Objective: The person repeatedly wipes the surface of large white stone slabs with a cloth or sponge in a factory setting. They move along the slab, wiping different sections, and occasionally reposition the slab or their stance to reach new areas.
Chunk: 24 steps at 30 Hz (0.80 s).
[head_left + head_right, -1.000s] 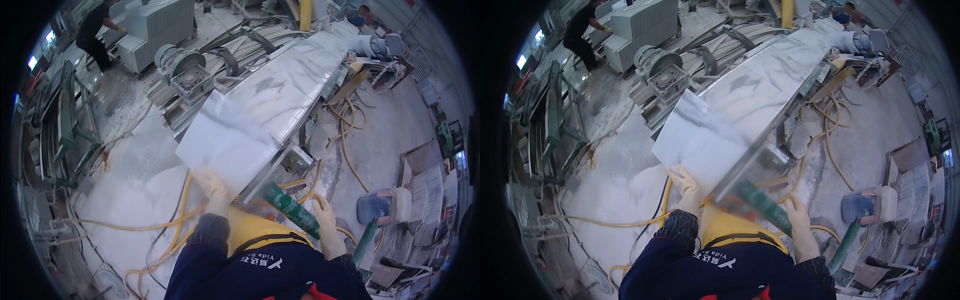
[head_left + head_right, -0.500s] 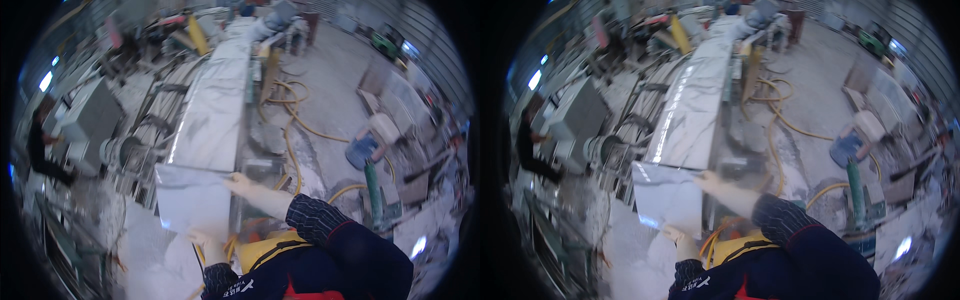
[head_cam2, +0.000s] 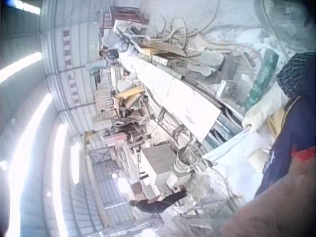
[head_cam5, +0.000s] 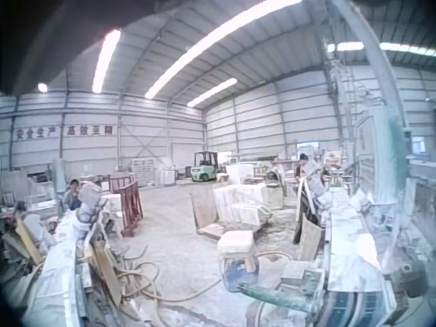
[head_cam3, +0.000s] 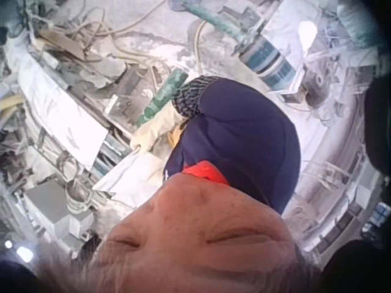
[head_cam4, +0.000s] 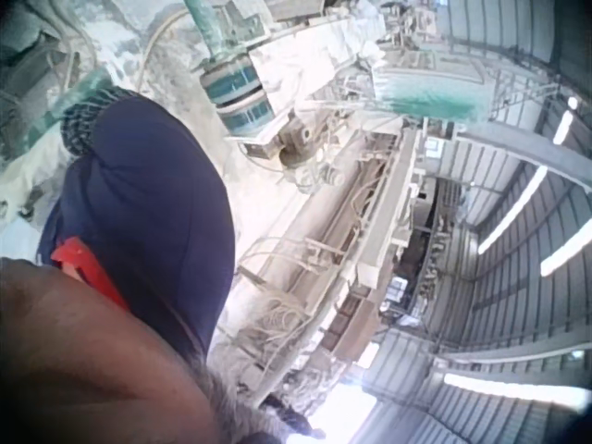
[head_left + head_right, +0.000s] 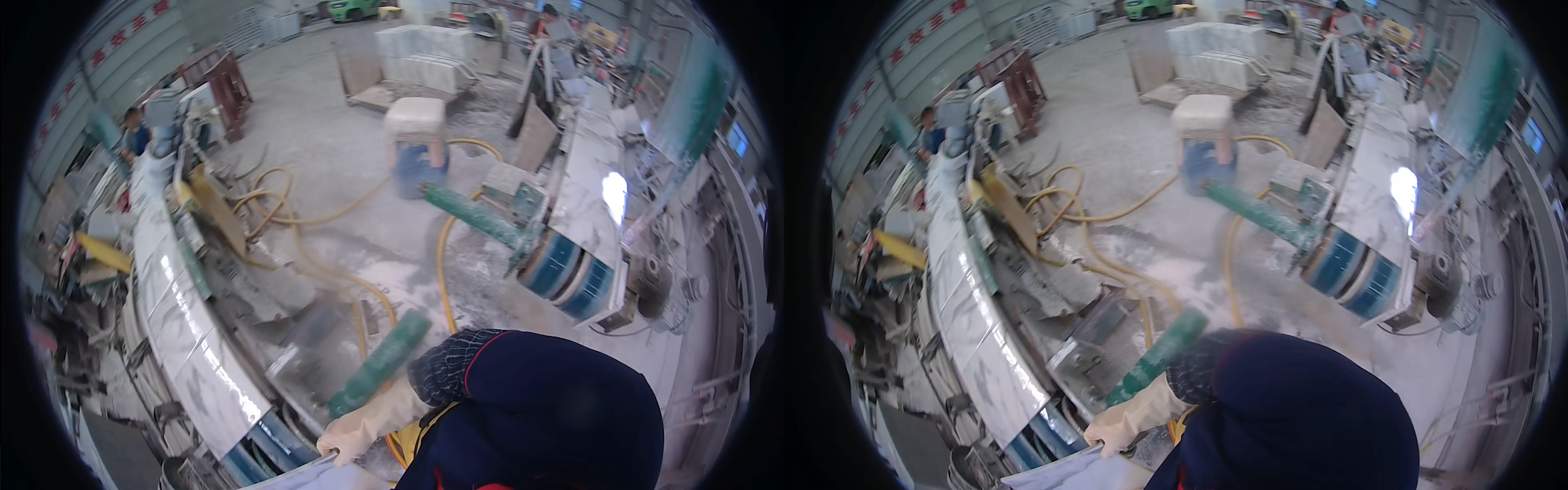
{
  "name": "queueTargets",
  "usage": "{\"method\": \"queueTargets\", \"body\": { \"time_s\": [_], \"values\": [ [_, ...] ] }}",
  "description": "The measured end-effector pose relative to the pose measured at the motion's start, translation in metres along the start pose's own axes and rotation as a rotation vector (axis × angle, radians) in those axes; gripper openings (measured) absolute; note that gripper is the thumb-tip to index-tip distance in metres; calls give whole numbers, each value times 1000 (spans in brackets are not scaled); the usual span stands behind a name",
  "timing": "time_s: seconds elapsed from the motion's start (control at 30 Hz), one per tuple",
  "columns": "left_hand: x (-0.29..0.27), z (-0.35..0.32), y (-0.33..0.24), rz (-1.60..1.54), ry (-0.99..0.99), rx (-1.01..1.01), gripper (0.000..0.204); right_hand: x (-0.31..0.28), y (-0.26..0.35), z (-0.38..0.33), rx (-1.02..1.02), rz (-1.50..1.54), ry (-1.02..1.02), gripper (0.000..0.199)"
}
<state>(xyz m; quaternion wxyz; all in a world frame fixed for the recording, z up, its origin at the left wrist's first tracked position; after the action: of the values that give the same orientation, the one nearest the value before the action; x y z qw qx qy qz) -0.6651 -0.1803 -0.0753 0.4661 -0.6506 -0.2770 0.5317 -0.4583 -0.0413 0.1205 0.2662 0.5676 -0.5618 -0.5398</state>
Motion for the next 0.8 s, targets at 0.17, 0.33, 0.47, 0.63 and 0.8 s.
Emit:
{"method": "queueTargets", "body": {
  "time_s": [0.17, 0.33, 0.47, 0.63, 0.8],
  "values": [
    [15, -32, -63, -39, 125, -4, 58, -20, -48, -77, -47, 147, -195, 54],
    [45, -95, -144, -88, 318, 13, 60, -52, -111, -205, 156, -7, -363, 48],
    [107, -189, -215, -38, 540, 1, 61, -46, -169, -344, 329, 187, -641, 48],
    [216, -357, -269, -104, 965, -27, 46, 3, -212, -515, 563, 506, -865, 55],
    [286, -484, -264, 144, 1282, 182, 29, 67, -208, -628, 842, 725, -1108, 57]
  ]
}}
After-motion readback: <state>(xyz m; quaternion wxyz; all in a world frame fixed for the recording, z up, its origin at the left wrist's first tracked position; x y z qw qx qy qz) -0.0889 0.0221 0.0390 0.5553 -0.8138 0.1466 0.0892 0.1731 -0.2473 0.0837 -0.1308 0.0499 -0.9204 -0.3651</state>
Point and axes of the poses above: each hand's wrist, its own z-axis towards the middle knuckle, its own x-axis out of the palm, y = z × x, the point moved 4 cm from there along z, towards the middle knuckle, and after that the axes turned 5 degrees about y, right-handed, at the moved point
